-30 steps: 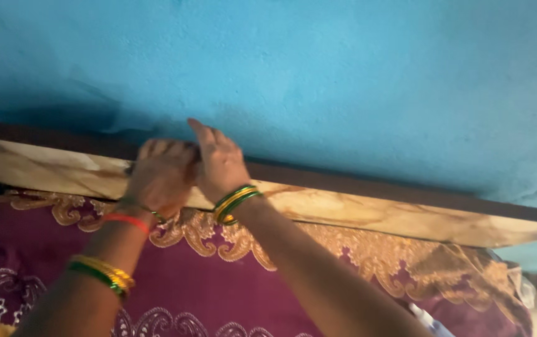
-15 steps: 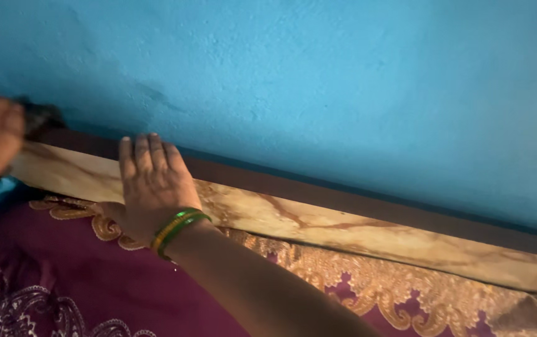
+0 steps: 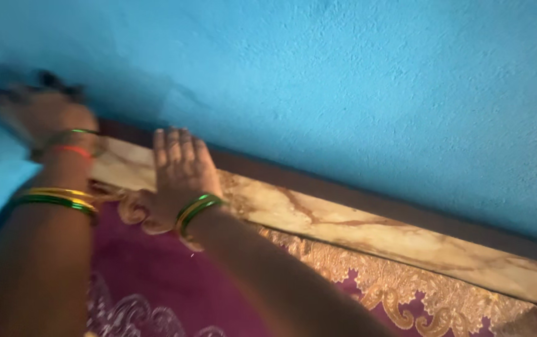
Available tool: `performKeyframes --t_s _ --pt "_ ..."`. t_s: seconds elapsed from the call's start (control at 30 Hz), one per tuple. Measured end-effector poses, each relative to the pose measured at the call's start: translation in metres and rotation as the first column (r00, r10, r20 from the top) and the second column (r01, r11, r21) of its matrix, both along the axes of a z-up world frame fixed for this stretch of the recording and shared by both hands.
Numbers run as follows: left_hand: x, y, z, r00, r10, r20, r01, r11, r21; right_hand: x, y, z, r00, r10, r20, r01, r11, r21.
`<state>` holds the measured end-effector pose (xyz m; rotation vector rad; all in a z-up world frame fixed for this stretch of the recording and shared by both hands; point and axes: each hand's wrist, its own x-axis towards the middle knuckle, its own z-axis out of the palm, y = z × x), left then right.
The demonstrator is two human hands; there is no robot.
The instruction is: The person wipes a long, light-colored wooden shelf mounted on a blue wall using a dark cloth. They move the cloth back and forth along the length of the shelf repeatedly.
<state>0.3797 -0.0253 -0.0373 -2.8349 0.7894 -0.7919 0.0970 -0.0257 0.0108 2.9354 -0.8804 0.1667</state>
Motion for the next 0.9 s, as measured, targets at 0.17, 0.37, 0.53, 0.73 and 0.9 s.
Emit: performKeyframes --t_s 0.17,0.37,0.53,0.73,0.9 --pt "-0.111 -0.015 -0.007 0.914 -0.406 -0.009 0.377 0.857 -0.353 -0.017 -0.022 0.027 0.989 0.128 -0.071 -0.120 0.986 0.112" --pt "-0.173 0.016 -0.015 0.689 -0.723 0.045 0.637 0.575 -0.513 -0.051 -0.028 0.023 0.979 0.131 -0.158 -0.116 0.988 0.104" --pt "-0.153 0.028 -0.002 0.684 -0.729 -0.014 0.649 0.618 -0.443 -0.020 -0.006 0.009 0.991 -0.006 -0.133 0.014 0.998 0.056" --pt "-0.069 0.037 0.002 0.757 -0.653 0.033 0.610 0.687 -0.395 0.057 0.006 0.031 0.992 0.015 -0.123 -0.005 0.997 0.081" --pt "0.055 0.049 -0.002 0.828 -0.560 0.037 0.549 0.794 -0.259 0.117 0.012 0.035 0.990 0.062 -0.123 -0.047 0.991 0.122"
